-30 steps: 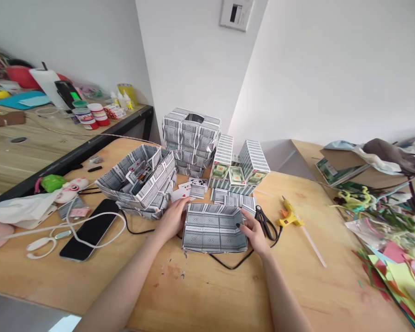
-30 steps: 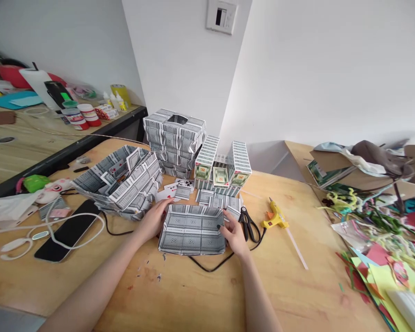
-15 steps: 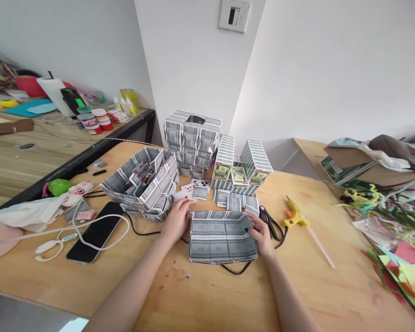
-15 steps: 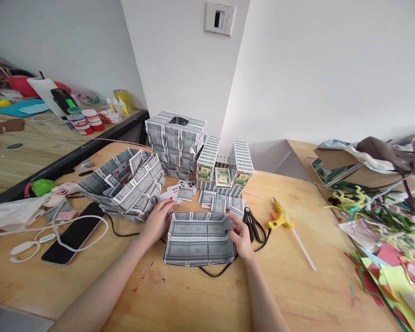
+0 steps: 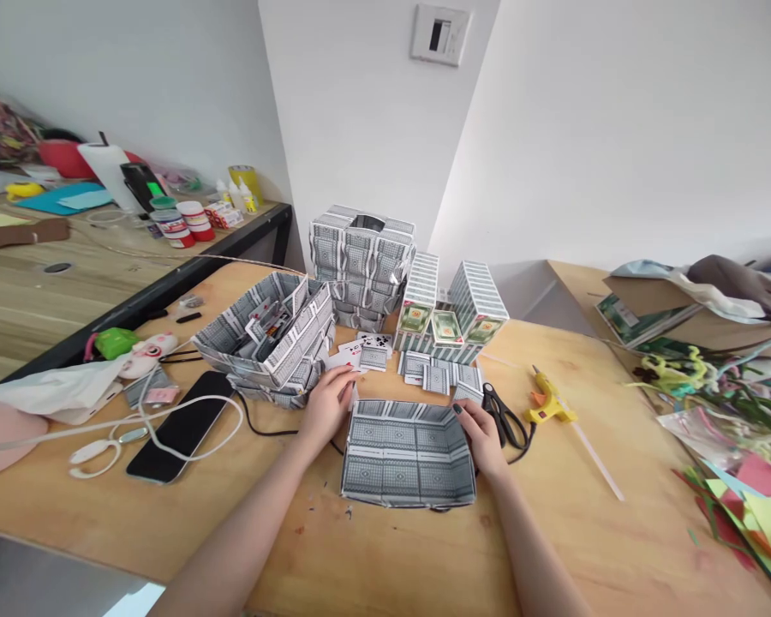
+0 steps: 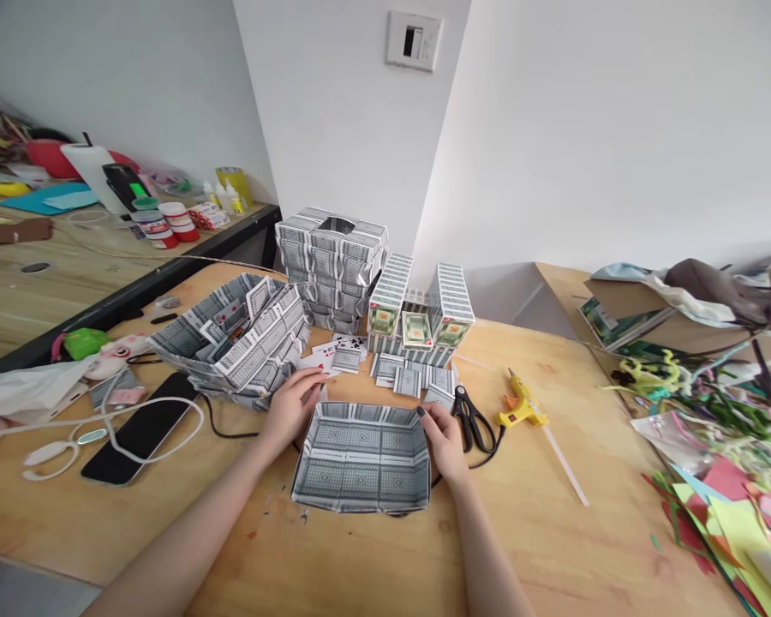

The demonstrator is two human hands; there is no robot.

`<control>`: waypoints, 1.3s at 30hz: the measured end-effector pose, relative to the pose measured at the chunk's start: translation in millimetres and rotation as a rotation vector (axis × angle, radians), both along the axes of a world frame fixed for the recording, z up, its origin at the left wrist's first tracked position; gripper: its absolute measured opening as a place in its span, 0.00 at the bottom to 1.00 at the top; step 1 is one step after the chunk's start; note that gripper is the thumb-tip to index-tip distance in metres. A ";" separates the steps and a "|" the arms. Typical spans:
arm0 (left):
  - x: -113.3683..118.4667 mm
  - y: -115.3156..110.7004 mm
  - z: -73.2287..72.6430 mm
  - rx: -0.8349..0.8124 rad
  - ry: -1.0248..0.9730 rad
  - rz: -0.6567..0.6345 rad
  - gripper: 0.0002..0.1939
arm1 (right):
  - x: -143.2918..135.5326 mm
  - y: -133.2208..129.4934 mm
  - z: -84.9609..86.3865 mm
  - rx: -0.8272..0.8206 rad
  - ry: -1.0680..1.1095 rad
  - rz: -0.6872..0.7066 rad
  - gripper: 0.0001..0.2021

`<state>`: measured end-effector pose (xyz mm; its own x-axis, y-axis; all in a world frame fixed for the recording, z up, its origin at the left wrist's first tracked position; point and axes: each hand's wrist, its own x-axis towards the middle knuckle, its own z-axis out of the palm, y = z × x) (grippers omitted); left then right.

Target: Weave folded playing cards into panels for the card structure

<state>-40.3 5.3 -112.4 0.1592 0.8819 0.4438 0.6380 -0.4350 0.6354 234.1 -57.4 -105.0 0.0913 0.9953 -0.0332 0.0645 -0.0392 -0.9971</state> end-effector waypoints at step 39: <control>22.0 -35.7 51.1 -0.330 -0.518 -0.276 0.09 | -101.0 8.1 85.9 0.107 -0.287 0.224 0.12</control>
